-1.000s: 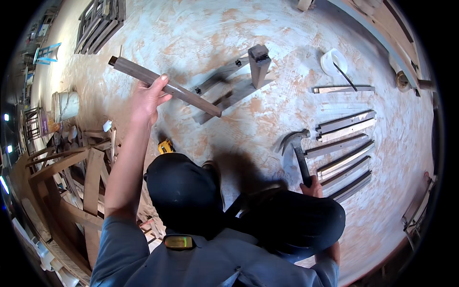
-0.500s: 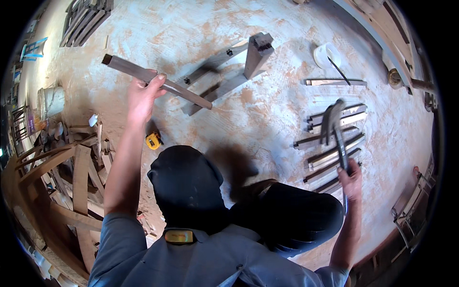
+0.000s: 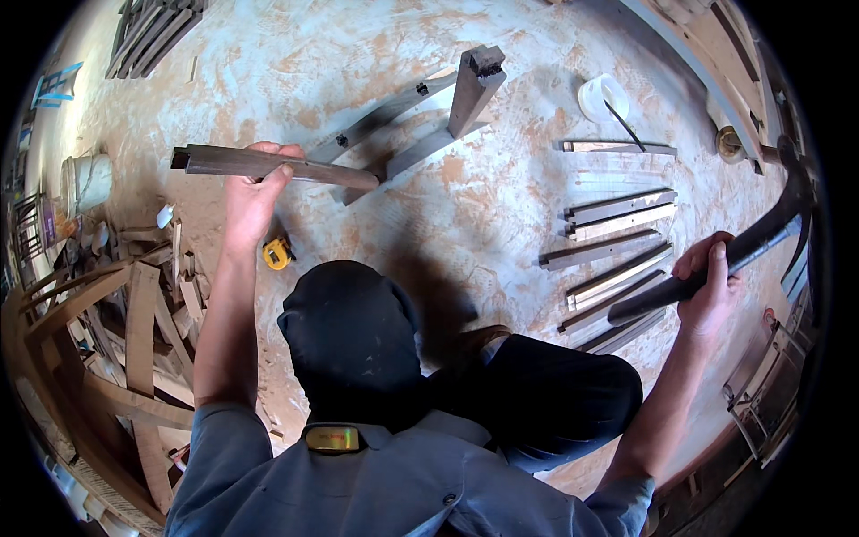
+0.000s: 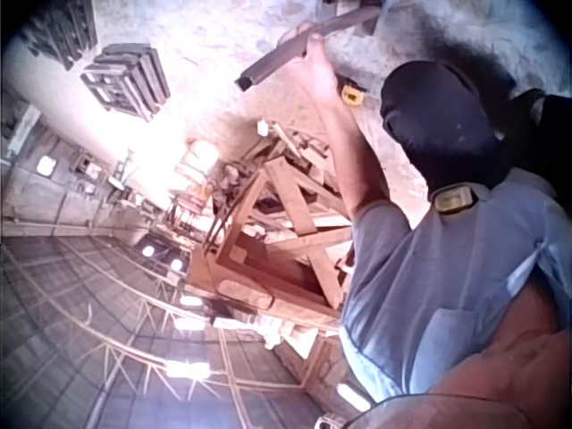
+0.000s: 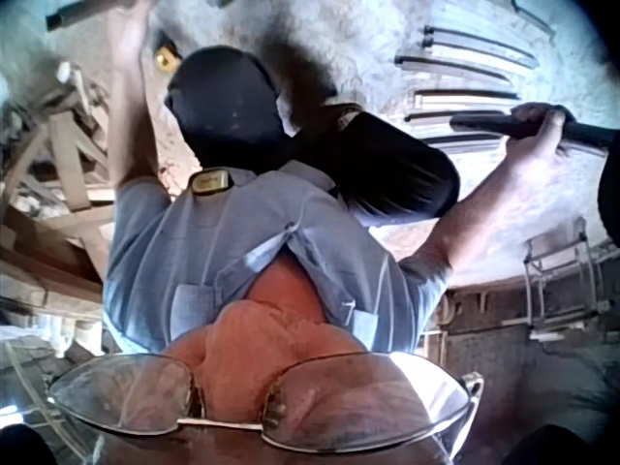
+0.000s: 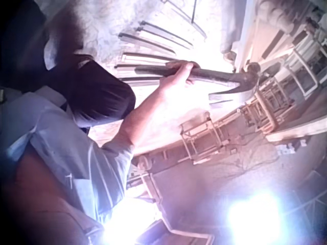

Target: The person assembles a small wooden frame by applying glue to joints and hammering nails to secure the pieces. They measure the frame with a tape measure and then handle a small carved wooden box, applying glue to its edges.

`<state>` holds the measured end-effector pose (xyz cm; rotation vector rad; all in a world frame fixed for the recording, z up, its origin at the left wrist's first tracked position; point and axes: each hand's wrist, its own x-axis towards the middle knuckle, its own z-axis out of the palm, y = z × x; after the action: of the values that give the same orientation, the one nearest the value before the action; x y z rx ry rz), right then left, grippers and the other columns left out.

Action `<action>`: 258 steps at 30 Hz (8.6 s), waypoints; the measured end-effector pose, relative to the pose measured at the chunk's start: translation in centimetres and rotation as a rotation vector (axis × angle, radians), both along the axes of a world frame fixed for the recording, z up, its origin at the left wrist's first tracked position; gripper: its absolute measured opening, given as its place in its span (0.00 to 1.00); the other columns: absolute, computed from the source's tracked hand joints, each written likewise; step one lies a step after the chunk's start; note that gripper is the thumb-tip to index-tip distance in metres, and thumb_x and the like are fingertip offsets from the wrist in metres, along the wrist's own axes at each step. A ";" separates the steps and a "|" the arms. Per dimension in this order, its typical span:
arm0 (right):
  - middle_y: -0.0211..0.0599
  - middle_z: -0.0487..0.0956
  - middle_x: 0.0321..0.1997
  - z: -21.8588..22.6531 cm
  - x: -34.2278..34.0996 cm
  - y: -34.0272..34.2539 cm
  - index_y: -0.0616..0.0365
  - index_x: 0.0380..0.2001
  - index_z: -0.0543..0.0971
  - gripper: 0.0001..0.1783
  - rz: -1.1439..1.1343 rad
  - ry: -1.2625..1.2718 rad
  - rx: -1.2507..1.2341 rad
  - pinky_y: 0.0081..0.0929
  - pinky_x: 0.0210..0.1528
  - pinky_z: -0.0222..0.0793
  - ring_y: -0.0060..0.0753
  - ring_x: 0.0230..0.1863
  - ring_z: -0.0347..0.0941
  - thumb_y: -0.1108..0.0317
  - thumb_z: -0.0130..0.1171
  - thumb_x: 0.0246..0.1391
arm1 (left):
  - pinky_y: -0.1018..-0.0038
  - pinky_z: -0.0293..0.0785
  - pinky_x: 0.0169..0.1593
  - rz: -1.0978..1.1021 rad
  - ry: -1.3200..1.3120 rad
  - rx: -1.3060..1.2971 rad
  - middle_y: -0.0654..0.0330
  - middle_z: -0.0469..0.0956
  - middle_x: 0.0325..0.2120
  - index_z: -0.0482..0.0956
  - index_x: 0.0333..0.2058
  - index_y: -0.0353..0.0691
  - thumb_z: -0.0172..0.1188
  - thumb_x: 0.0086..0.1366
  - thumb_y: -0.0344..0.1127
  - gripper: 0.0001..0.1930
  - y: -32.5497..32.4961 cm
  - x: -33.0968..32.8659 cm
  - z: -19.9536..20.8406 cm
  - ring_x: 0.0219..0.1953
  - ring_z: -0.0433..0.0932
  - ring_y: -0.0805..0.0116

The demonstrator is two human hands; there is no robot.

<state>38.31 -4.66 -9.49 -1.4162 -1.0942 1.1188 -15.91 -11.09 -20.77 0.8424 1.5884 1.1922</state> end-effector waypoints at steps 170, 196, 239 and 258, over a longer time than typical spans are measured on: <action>0.33 0.70 0.19 5.3 -5.5 -13.5 0.60 0.39 0.66 0.12 -0.103 -0.124 -1.031 0.24 0.12 0.68 0.25 0.13 0.67 0.62 0.49 0.65 | 0.58 0.75 0.47 -0.947 1.007 -0.256 0.46 0.80 0.38 0.78 0.37 0.33 0.62 0.55 0.45 0.19 9.6 10.4 -12.6 0.44 0.79 0.49; 0.35 0.72 0.19 3.3 -7.7 -9.3 0.63 0.42 0.69 0.14 0.011 0.357 -0.714 0.23 0.11 0.67 0.25 0.12 0.68 0.61 0.53 0.64 | 0.58 0.72 0.49 -0.430 1.657 0.079 0.40 0.77 0.42 0.65 0.56 0.32 0.56 0.56 0.35 0.28 17.8 -0.3 19.6 0.45 0.76 0.43; 0.34 0.71 0.19 2.2 -8.0 -7.4 0.62 0.42 0.68 0.16 0.055 0.323 -0.750 0.22 0.12 0.67 0.24 0.12 0.68 0.59 0.53 0.64 | 0.56 0.72 0.47 -0.525 1.613 0.064 0.35 0.77 0.37 0.65 0.55 0.29 0.56 0.56 0.33 0.28 18.3 2.5 16.5 0.43 0.77 0.39; 0.32 0.73 0.20 8.1 -12.6 -3.6 0.64 0.41 0.71 0.16 0.372 -0.073 -0.472 0.22 0.20 0.66 0.22 0.16 0.69 0.60 0.54 0.63 | 0.55 0.76 0.37 -0.547 1.611 0.246 0.42 0.77 0.32 0.66 0.46 0.33 0.57 0.55 0.27 0.19 12.5 5.7 16.0 0.33 0.78 0.42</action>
<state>25.69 -8.29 -1.39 -1.6635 -1.2297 1.6868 -10.25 1.36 -4.76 2.5638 2.0529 0.0990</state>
